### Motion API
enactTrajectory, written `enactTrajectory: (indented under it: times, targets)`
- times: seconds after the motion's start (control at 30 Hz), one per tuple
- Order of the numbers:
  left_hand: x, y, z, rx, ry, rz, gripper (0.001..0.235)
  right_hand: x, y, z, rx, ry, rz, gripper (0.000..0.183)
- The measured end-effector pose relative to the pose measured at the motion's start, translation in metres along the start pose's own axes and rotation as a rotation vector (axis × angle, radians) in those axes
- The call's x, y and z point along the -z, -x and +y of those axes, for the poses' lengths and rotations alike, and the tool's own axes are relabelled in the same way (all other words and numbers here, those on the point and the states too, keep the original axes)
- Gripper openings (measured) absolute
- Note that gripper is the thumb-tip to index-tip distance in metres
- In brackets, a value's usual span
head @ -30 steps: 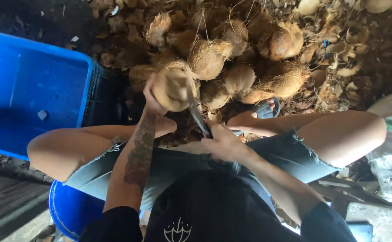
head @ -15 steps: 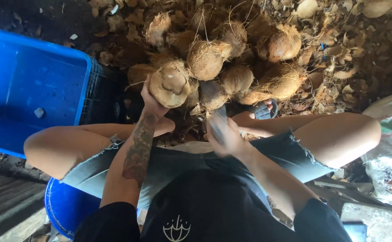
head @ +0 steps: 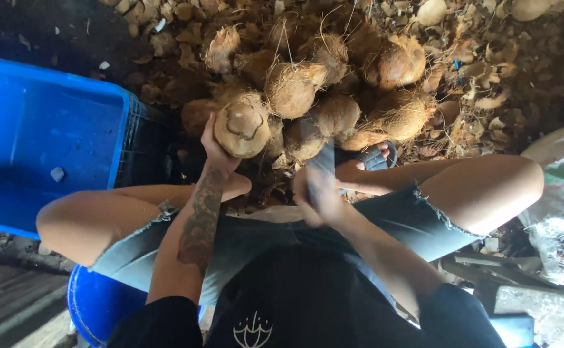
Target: The person sits cross-legged on the ground and uses a large knife to peel the husk off a coconut. They rotate the coconut in their left hand while striking the husk with the knife in their right hand, eventually placing the peeled coconut into a blue crate.
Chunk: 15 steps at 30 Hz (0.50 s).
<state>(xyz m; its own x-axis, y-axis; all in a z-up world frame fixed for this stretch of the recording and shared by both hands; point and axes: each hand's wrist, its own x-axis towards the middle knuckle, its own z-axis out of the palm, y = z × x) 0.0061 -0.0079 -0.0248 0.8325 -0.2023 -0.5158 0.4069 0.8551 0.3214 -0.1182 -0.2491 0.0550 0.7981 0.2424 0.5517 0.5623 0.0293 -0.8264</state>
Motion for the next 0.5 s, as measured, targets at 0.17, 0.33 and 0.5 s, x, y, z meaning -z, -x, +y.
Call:
enactTrajectory:
  times: [0.17,0.33,0.5]
  targets:
    - [-0.018,0.011,0.005,-0.023,0.025,-0.072,0.085,-0.011,-0.009,0.016,-1.267,0.096,-0.104,0.016]
    - [0.002,-0.004,0.005,0.002,0.079,-0.134,0.076,0.003,-0.054,-0.060,-0.747,0.223,-0.006,0.005]
    - [0.012,-0.001,-0.003,0.059,0.020,-0.061,0.084,0.007,-0.035,-0.033,0.013,0.163,-0.066,0.015]
